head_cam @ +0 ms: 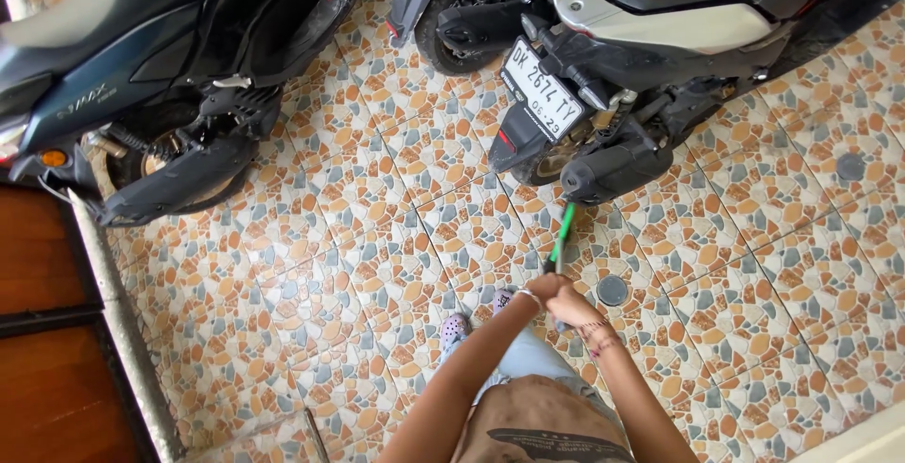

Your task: The person sweeps a tiled floor with a green broom in a garage area. They move around two parked motorcycles, sweeping along walls and between the vehicles.

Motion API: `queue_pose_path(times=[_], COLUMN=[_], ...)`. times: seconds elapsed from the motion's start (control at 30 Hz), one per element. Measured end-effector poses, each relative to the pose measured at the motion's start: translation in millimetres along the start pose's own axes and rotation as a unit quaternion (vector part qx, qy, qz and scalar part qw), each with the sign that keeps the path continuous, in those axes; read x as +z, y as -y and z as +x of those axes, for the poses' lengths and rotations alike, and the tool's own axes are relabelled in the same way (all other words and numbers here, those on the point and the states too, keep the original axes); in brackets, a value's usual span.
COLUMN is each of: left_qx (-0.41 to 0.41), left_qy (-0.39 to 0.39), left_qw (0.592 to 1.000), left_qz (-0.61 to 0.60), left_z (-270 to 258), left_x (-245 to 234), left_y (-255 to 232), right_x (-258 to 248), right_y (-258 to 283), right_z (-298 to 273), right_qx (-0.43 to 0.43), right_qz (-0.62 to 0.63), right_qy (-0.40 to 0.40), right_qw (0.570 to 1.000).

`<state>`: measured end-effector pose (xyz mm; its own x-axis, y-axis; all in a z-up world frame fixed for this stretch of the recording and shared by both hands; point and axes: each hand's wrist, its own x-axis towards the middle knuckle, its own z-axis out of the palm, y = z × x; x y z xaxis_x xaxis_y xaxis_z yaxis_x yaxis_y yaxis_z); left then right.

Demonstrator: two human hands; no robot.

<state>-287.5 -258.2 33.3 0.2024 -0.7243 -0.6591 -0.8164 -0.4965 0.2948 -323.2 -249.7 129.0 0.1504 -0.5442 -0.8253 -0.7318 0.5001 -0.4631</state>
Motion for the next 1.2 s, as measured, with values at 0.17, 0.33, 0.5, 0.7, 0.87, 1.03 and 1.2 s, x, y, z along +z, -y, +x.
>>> queue_pose_path(times=[0.17, 0.33, 0.5, 0.7, 0.87, 1.03, 1.2], left_qx=[0.177, 0.149, 0.120, 0.172, 0.217, 0.257, 0.227], left_qy=[-0.016, -0.062, -0.107, -0.136, -0.107, -0.083, -0.088], left_qw=[0.984, 0.986, 0.987, 0.970, 0.967, 0.957, 0.967], left_qz=[0.015, 0.040, 0.028, 0.108, -0.077, -0.111, -0.075], left_z=[3.7, 27.7, 29.2, 8.0, -26.8, -8.4, -3.4], left_x=[-56.5, -37.8, -30.3, -30.0, -60.0, -68.2, -87.1], left_y=[115.1, 176.3, 180.0, 125.0, 95.9, 112.3, 180.2], right_x=[21.8, 18.3, 2.9, -43.8, -41.0, 3.9, 88.6], right_y=[72.6, 123.9, 126.8, 113.5, 96.0, 98.5, 129.5], right_z=[7.1, -28.3, -32.3, -62.8, -71.9, -32.4, -13.9], right_qx=[-0.049, -0.078, -0.053, -0.041, -0.061, -0.080, -0.128], right_qz=[-0.102, -0.132, -0.057, 0.020, -0.024, -0.177, -0.245], right_qy=[0.100, 0.186, 0.220, 0.203, 0.149, 0.140, 0.207], right_qw=[0.989, 0.970, 0.972, 0.978, 0.987, 0.971, 0.939])
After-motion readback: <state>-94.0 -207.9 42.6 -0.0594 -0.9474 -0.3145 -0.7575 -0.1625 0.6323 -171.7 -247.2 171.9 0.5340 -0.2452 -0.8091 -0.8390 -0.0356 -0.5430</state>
